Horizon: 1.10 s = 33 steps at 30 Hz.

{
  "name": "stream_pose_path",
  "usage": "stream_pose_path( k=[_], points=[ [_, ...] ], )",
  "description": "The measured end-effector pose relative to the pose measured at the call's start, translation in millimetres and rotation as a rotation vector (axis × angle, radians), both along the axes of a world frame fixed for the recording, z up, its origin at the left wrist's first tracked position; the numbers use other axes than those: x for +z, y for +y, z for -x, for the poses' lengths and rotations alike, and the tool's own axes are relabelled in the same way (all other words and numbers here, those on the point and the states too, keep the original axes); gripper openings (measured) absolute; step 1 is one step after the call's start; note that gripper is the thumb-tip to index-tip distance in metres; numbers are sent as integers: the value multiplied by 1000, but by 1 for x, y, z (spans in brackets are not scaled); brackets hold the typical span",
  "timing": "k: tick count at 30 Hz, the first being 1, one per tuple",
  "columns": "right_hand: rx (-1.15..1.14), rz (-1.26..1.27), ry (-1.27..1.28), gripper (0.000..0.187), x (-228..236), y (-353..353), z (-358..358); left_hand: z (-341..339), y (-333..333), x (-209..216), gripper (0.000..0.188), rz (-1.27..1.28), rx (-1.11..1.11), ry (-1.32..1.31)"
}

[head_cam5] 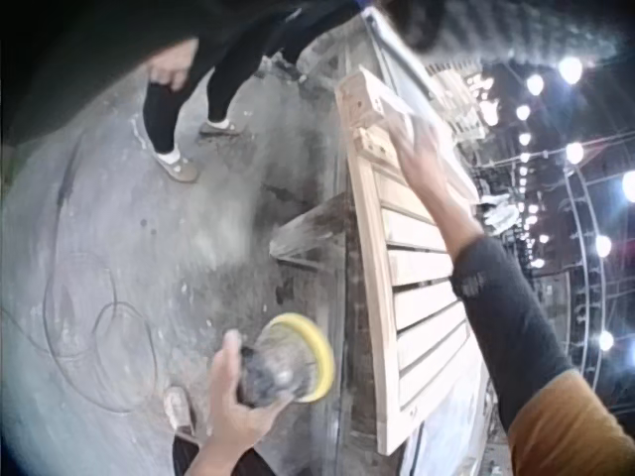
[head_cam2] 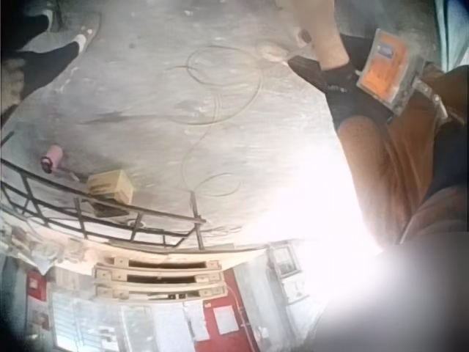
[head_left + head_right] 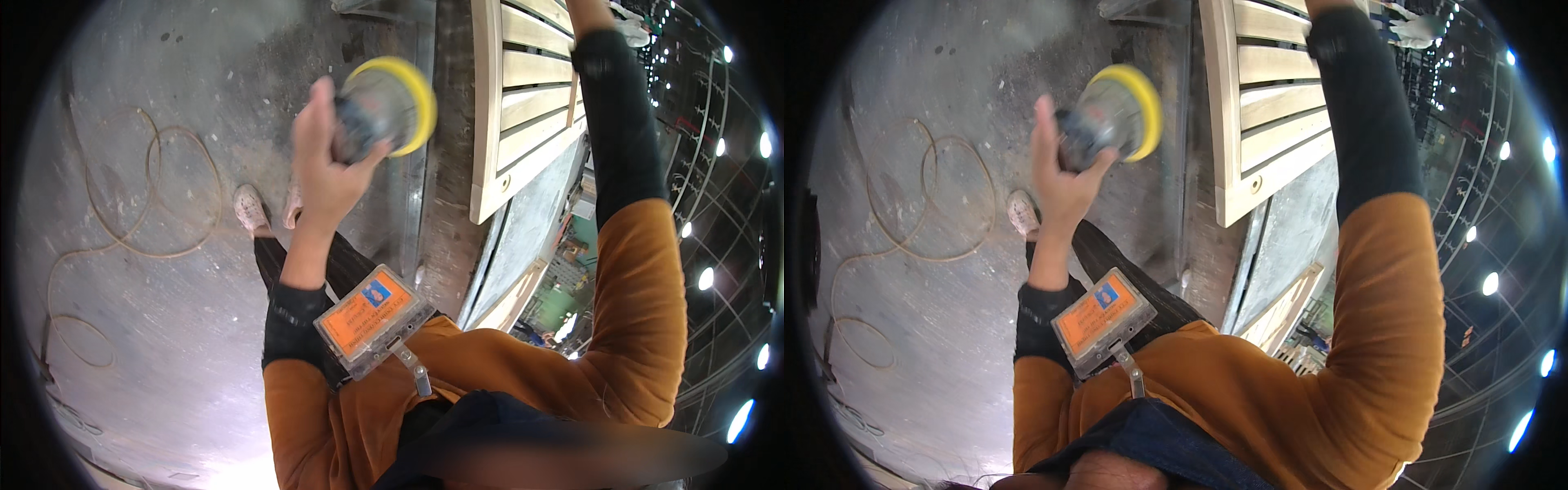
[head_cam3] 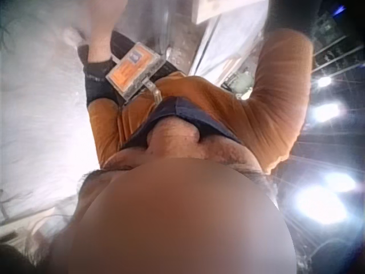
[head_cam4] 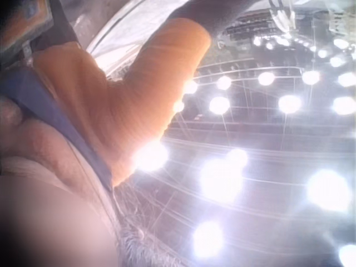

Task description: The person uses a handheld orbital sander and a sanding block to smooth the surfaces and edges of wooden slatted panels. They flip the panels to work on both sides and move between multiple units on a workbench in a busy workshop.

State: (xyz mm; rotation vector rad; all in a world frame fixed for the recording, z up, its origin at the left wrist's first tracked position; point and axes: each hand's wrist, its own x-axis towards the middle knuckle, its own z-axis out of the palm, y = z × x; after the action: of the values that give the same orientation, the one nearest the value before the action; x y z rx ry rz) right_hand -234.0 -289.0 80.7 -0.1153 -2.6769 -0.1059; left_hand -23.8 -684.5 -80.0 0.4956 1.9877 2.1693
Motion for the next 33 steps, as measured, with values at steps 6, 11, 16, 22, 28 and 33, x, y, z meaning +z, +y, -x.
stream_pose_path(
  k=[6,11,16,22,28,33],
  points=[
    [-178,-159,-124,35,-28,6,-262,-12,77,43,96,-278,39,-104],
    [-351,33,-16,30,-54,19,-317,-65,70,36,93,-181,43,-94],
    [-449,77,-20,31,-53,19,-311,-123,48,31,92,-101,13,-174],
    [-444,66,-1,31,-56,13,-310,-123,53,29,92,-120,73,-214],
    [-462,83,19,32,-55,12,-307,-120,52,32,92,-38,63,-74],
    [-422,50,28,32,-59,18,-307,-133,44,39,94,-85,0,-59]
  ],
)
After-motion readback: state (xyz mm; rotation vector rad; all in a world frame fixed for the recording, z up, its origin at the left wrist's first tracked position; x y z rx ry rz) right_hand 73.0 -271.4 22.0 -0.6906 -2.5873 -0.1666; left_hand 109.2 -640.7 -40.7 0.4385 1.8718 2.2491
